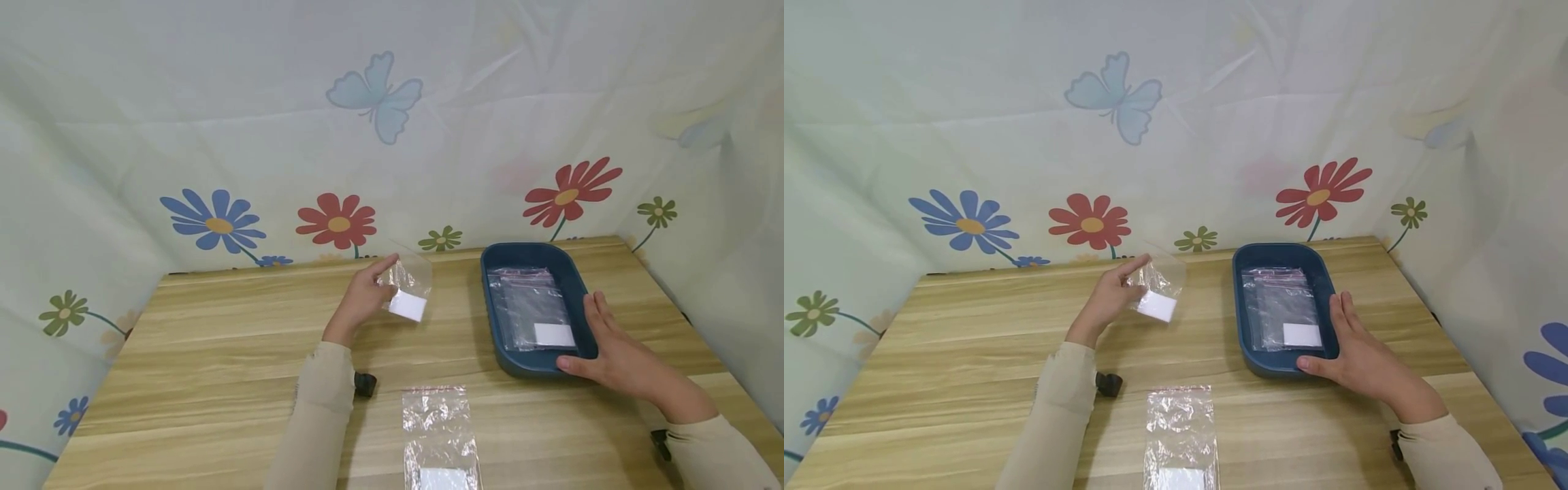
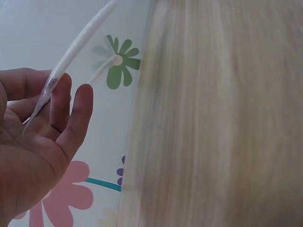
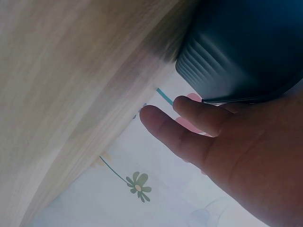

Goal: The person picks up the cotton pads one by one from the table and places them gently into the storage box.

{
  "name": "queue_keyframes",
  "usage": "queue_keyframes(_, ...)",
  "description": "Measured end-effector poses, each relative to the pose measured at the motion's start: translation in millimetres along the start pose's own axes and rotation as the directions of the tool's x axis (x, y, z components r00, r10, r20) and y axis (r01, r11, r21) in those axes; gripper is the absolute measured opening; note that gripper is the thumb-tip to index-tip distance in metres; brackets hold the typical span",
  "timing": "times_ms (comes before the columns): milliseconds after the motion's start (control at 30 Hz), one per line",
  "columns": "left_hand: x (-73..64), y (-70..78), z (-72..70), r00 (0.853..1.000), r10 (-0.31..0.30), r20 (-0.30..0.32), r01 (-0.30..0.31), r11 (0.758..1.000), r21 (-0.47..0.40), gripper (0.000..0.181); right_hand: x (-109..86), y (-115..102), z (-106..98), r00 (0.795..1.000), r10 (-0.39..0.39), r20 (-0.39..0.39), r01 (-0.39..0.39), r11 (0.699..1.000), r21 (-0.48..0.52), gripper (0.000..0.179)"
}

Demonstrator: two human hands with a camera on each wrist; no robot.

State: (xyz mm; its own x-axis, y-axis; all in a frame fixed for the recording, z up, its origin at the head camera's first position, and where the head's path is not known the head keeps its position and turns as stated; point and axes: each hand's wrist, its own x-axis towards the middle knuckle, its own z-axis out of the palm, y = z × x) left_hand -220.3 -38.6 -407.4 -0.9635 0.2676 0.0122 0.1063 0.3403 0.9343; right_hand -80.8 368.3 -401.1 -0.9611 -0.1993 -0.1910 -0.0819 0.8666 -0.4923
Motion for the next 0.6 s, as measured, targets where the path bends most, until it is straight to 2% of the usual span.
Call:
queue_keyframes(200,0.5,-0.1,0.0,1.0,0.004,0.01,-0.004,1.0,0.016,0.062,0.2,0.7,0.1,1.0,0.001,-0.003,-0.001,1.0,0.008,0.125)
queue_keyframes(433,0.0,1.2,0.5,0.999,0.032,0.004,-0.032,0.999,-0.018,0.062,0.2,2.4,-0.3,1.0,-0.01,-0.007,0.01,1.0,0.002,0.125)
queue_keyframes(600,-1.5,2.2,0.2,0.999,0.035,-0.002,-0.035,0.999,-0.01,0.063,-0.7,3.4,-1.3,1.0,-0.028,0.002,0.028,0.999,0.028,0.124)
